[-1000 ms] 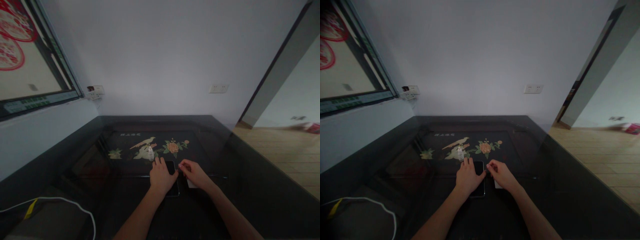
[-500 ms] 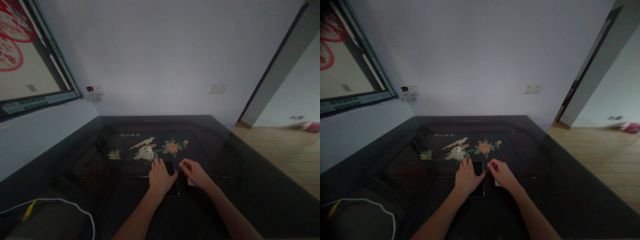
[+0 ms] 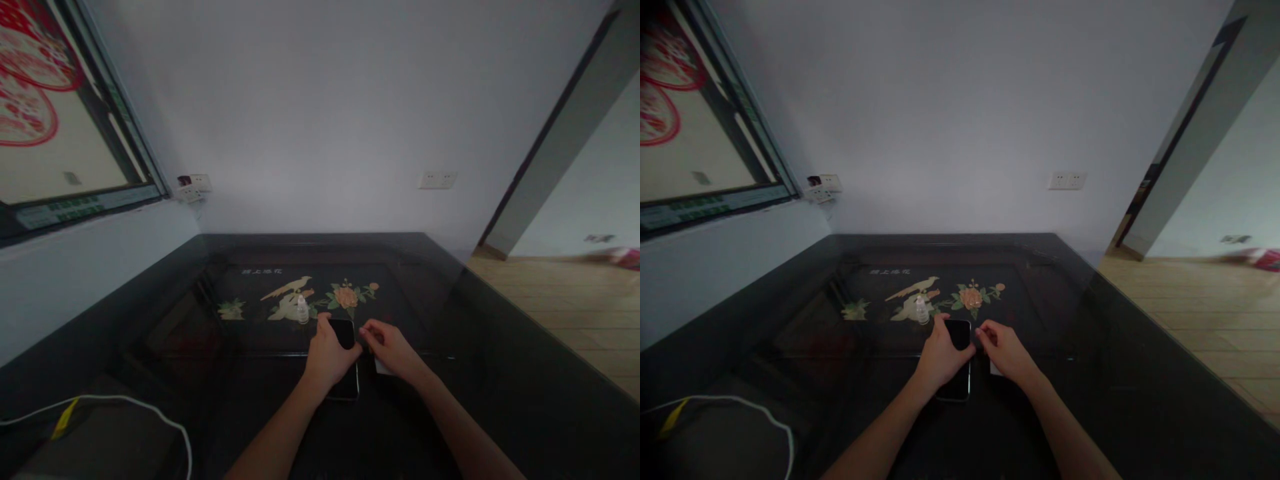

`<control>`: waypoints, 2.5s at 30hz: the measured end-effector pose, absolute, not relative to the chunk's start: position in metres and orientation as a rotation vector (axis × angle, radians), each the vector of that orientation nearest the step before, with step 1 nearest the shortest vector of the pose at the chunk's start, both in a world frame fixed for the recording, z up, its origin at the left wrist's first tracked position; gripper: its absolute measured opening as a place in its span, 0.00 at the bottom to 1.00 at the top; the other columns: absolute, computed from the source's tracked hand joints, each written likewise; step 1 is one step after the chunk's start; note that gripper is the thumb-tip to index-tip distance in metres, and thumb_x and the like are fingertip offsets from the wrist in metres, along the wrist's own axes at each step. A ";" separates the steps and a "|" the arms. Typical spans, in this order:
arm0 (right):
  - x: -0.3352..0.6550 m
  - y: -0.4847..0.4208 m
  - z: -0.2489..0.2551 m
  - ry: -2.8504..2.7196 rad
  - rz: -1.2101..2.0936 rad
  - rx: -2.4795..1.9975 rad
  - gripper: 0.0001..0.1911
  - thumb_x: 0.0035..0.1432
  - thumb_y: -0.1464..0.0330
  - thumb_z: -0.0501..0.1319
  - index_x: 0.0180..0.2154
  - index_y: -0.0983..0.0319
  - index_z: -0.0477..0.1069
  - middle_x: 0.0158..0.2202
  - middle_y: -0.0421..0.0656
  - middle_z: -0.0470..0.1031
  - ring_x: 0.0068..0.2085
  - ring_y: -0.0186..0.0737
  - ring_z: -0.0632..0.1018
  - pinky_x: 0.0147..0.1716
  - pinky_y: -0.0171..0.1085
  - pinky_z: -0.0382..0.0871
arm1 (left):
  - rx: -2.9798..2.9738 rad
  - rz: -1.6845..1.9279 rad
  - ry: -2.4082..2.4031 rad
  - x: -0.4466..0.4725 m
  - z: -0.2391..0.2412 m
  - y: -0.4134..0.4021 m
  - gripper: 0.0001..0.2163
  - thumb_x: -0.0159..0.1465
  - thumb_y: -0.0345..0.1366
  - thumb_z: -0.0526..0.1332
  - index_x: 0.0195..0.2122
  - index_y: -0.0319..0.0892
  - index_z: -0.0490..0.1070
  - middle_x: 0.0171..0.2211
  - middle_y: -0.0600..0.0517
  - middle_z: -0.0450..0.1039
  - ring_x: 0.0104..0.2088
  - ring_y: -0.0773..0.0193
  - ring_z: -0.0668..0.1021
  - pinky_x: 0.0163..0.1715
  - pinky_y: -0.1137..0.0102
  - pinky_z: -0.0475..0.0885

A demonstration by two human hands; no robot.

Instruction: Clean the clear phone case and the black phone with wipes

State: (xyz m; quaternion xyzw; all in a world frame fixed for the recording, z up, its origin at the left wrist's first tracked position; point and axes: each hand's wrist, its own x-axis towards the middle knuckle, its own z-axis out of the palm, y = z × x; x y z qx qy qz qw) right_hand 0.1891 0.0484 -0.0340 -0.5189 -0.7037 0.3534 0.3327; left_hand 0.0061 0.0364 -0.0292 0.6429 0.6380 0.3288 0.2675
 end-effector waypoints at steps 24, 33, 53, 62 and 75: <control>0.169 0.037 -0.029 -1.328 1.692 -1.076 0.25 0.57 0.48 0.67 0.45 0.60 0.71 0.32 0.40 0.78 0.30 0.38 0.80 0.28 0.35 0.74 | 1.244 1.492 1.304 -0.008 -0.042 0.067 0.16 0.70 0.44 0.54 0.50 0.40 0.73 0.49 0.43 0.77 0.51 0.54 0.78 0.57 0.58 0.69; 0.167 0.038 -0.027 -1.325 1.665 -1.035 0.23 0.57 0.49 0.68 0.43 0.59 0.71 0.32 0.39 0.77 0.32 0.38 0.78 0.31 0.36 0.73 | 1.414 1.478 1.284 -0.010 -0.037 0.064 0.16 0.72 0.42 0.53 0.53 0.41 0.73 0.51 0.44 0.77 0.53 0.56 0.78 0.57 0.58 0.69; 0.169 0.031 -0.016 -1.599 1.516 -0.943 0.19 0.67 0.53 0.60 0.51 0.58 0.70 0.40 0.41 0.75 0.40 0.41 0.76 0.41 0.38 0.71 | 1.503 1.461 1.379 -0.009 -0.024 0.052 0.14 0.75 0.41 0.47 0.50 0.42 0.69 0.42 0.44 0.77 0.44 0.55 0.80 0.49 0.59 0.72; 0.172 0.033 -0.016 -1.612 1.536 -0.919 0.20 0.67 0.53 0.60 0.53 0.58 0.69 0.41 0.42 0.75 0.42 0.42 0.76 0.43 0.40 0.72 | 1.468 1.470 1.310 -0.010 -0.026 0.055 0.15 0.74 0.42 0.47 0.47 0.41 0.70 0.41 0.45 0.77 0.44 0.57 0.79 0.49 0.61 0.72; 0.180 0.034 -0.022 -1.279 1.835 -0.833 0.30 0.60 0.52 0.67 0.60 0.54 0.69 0.53 0.46 0.78 0.53 0.47 0.79 0.52 0.46 0.71 | 1.493 1.304 0.894 -0.018 0.002 0.045 0.24 0.72 0.55 0.50 0.56 0.45 0.74 0.52 0.47 0.77 0.59 0.54 0.75 0.64 0.58 0.66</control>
